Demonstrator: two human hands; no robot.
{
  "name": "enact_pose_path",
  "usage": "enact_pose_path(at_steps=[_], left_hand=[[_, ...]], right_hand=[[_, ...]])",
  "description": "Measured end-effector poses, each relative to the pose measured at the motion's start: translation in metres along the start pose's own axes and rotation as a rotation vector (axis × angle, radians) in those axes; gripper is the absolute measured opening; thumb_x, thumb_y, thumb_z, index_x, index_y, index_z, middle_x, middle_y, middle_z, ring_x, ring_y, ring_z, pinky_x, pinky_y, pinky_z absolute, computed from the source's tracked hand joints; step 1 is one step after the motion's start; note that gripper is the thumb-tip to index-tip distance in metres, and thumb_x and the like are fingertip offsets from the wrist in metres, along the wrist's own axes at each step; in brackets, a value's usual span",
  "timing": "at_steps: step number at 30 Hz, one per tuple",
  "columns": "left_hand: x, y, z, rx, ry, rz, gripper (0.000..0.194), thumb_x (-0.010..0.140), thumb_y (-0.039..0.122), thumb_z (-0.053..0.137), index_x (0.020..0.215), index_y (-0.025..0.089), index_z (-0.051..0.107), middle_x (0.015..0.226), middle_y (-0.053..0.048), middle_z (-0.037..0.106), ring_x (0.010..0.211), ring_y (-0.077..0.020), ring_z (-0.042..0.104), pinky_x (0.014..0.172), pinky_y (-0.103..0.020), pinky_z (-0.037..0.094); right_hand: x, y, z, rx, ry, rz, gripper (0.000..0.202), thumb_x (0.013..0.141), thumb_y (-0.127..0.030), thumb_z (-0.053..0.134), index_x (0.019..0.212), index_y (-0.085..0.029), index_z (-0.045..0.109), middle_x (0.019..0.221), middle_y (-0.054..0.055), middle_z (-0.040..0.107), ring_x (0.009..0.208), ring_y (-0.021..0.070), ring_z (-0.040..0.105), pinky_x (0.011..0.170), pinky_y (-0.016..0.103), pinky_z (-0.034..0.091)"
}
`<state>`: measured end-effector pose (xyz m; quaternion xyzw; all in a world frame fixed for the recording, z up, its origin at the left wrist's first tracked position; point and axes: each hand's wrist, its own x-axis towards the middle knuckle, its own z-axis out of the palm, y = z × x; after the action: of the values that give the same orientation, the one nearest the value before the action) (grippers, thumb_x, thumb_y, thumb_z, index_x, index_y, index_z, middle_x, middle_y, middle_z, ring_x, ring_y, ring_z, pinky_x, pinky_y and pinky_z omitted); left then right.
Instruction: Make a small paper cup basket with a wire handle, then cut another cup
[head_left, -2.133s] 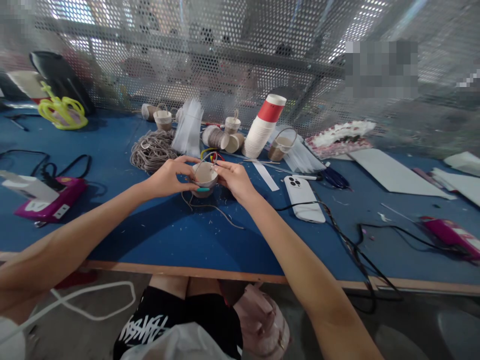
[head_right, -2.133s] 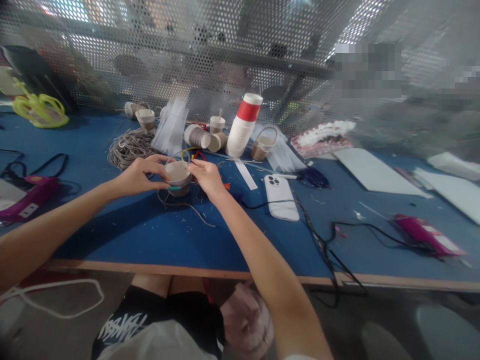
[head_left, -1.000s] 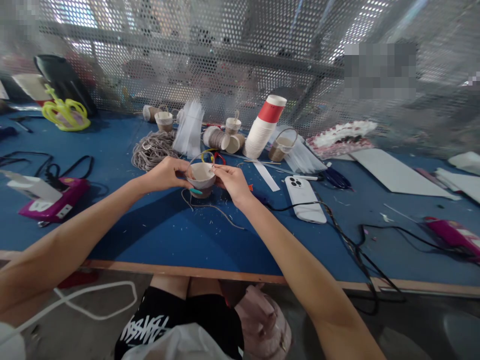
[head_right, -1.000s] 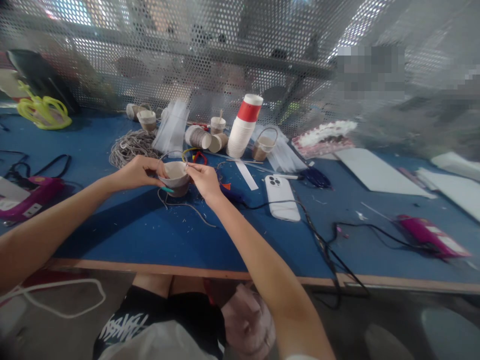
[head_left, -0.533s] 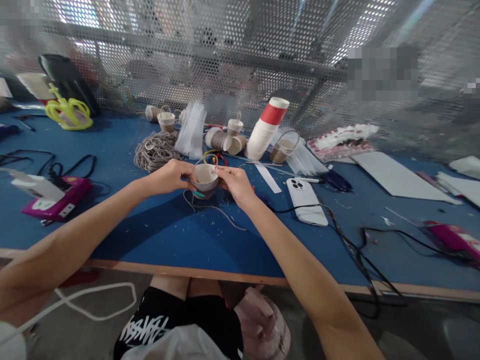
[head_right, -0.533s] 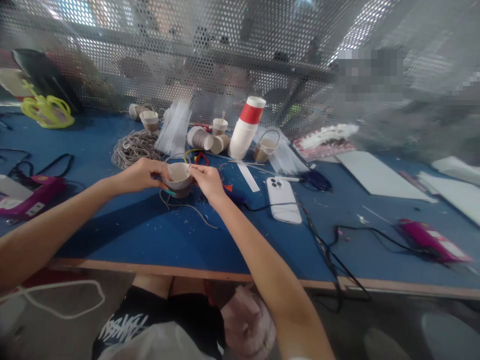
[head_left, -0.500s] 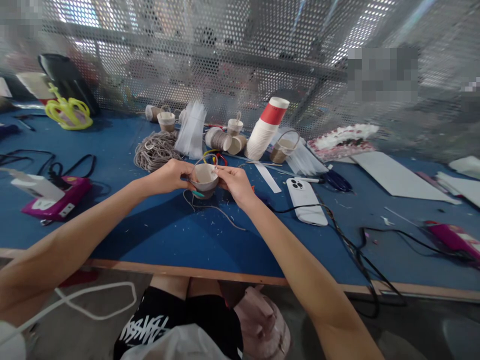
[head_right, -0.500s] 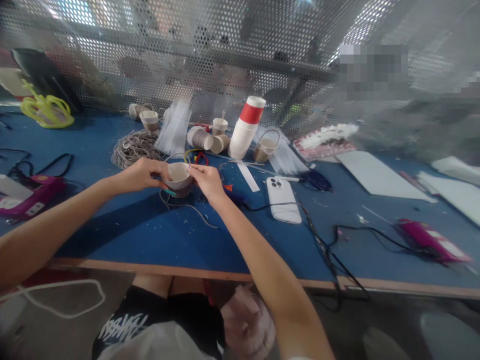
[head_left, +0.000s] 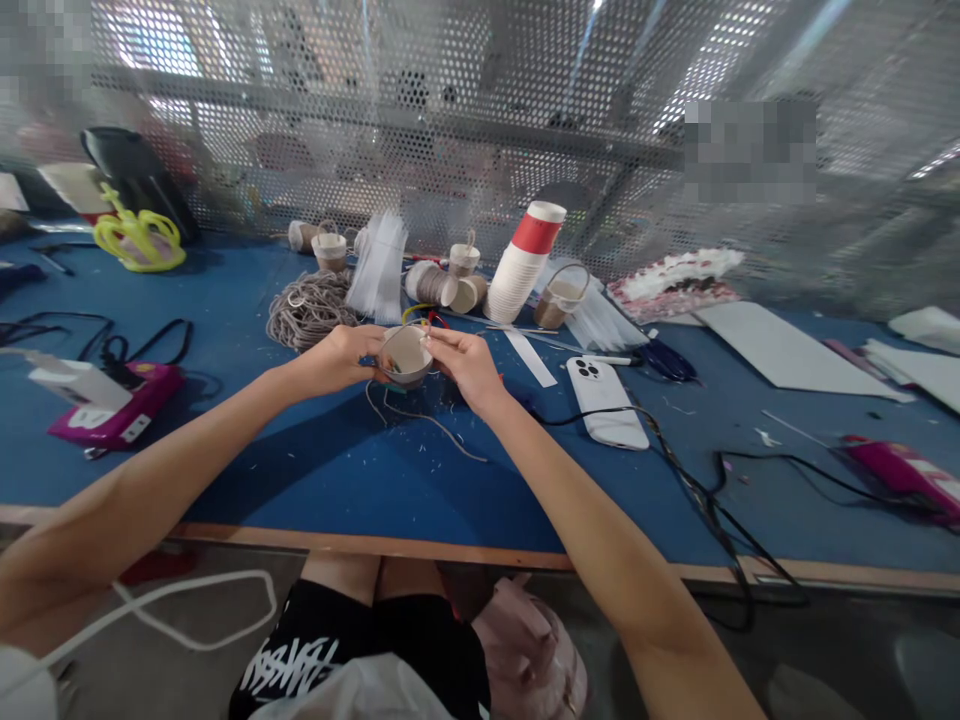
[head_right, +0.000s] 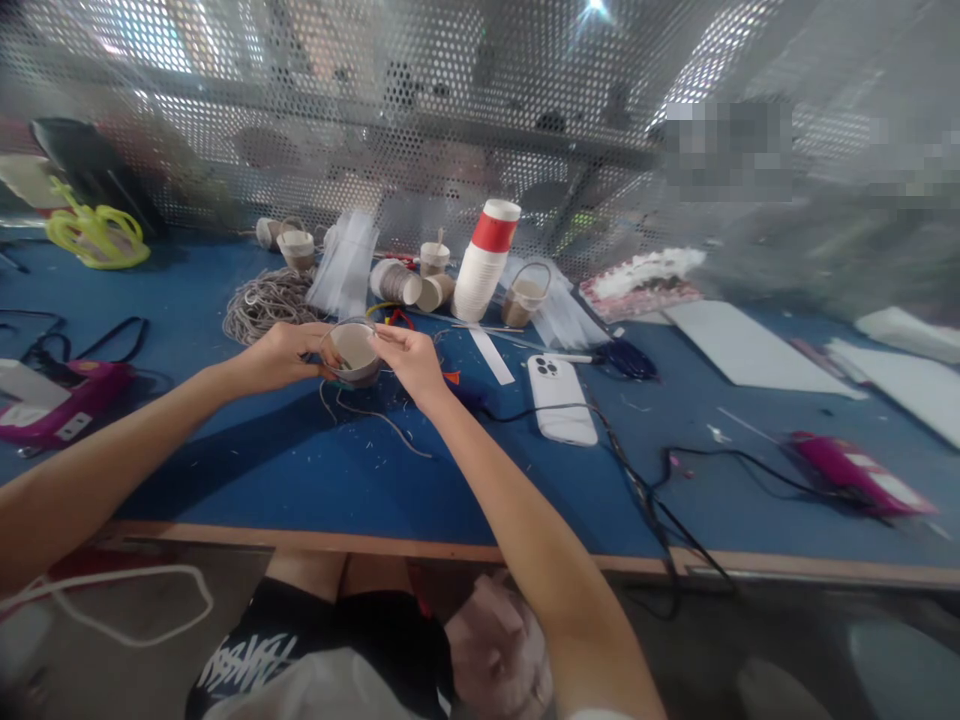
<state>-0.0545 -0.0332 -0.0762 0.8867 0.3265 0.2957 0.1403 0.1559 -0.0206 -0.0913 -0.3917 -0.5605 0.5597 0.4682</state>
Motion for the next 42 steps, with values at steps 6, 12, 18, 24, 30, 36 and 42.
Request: enact_pose_path(at_steps=[6, 12, 18, 24, 30, 36, 42], left_hand=[[0.000, 0.002, -0.003, 0.057, -0.054, 0.008, 0.012, 0.083, 0.024, 0.063, 0.076, 0.016, 0.068, 0.092, -0.006, 0.072, 0.097, -0.0182, 0.068, 0.086, -0.030, 0.055], [0.000, 0.005, -0.003, 0.142, -0.073, 0.113, 0.010, 0.085, 0.020, 0.061, 0.080, 0.016, 0.068, 0.093, -0.006, 0.071, 0.095, -0.0173, 0.067, 0.086, -0.030, 0.054], [-0.001, 0.013, -0.005, 0.164, -0.095, 0.182, 0.012, 0.086, 0.016, 0.058, 0.078, 0.016, 0.067, 0.098, -0.009, 0.072, 0.100, -0.0195, 0.067, 0.090, -0.032, 0.055], [-0.001, 0.018, -0.004, 0.139, -0.056, 0.234, 0.011, 0.088, 0.019, 0.058, 0.084, 0.017, 0.069, 0.101, -0.008, 0.073, 0.106, -0.0205, 0.066, 0.097, -0.036, 0.054], [-0.001, 0.016, -0.005, 0.150, -0.078, 0.201, 0.012, 0.087, 0.017, 0.059, 0.079, 0.016, 0.068, 0.099, -0.008, 0.073, 0.102, -0.0191, 0.068, 0.092, -0.032, 0.055], [-0.002, 0.016, -0.004, 0.162, -0.085, 0.255, 0.016, 0.090, 0.016, 0.055, 0.083, 0.015, 0.069, 0.102, -0.009, 0.073, 0.107, -0.0205, 0.066, 0.092, -0.035, 0.055], [-0.002, 0.016, -0.004, 0.214, -0.081, 0.270, 0.016, 0.090, 0.014, 0.054, 0.087, 0.014, 0.069, 0.105, -0.010, 0.072, 0.108, -0.0214, 0.066, 0.092, -0.035, 0.056]], right_hand=[[-0.002, -0.005, -0.003, -0.207, 0.026, -0.076, 0.048, 0.060, -0.035, 0.079, 0.102, -0.014, 0.073, 0.103, 0.012, 0.076, 0.102, 0.0251, 0.070, 0.092, 0.040, 0.055], [-0.005, -0.010, -0.003, -0.328, 0.027, -0.118, 0.041, 0.060, -0.031, 0.077, 0.097, -0.013, 0.073, 0.094, 0.011, 0.076, 0.090, 0.0247, 0.072, 0.084, 0.041, 0.059], [-0.009, -0.017, -0.002, -0.391, -0.023, -0.155, 0.029, 0.060, -0.026, 0.075, 0.087, -0.015, 0.075, 0.079, 0.007, 0.075, 0.077, 0.0216, 0.071, 0.074, 0.038, 0.059], [-0.012, -0.022, -0.002, -0.488, -0.011, -0.175, 0.027, 0.063, -0.016, 0.070, 0.088, -0.013, 0.076, 0.080, 0.008, 0.075, 0.075, 0.0206, 0.070, 0.072, 0.036, 0.058], [-0.011, -0.025, -0.006, -0.484, -0.075, -0.178, 0.028, 0.063, -0.019, 0.072, 0.090, -0.013, 0.076, 0.082, 0.009, 0.075, 0.075, 0.0203, 0.070, 0.076, 0.037, 0.059], [-0.011, -0.029, -0.012, -0.506, -0.269, -0.170, 0.036, 0.063, -0.021, 0.070, 0.098, -0.013, 0.074, 0.082, 0.006, 0.074, 0.073, 0.0177, 0.067, 0.071, 0.034, 0.057], [-0.010, -0.024, -0.009, -0.567, -0.204, -0.209, 0.031, 0.067, -0.024, 0.067, 0.095, -0.012, 0.074, 0.082, 0.008, 0.074, 0.074, 0.0193, 0.068, 0.069, 0.033, 0.056]])
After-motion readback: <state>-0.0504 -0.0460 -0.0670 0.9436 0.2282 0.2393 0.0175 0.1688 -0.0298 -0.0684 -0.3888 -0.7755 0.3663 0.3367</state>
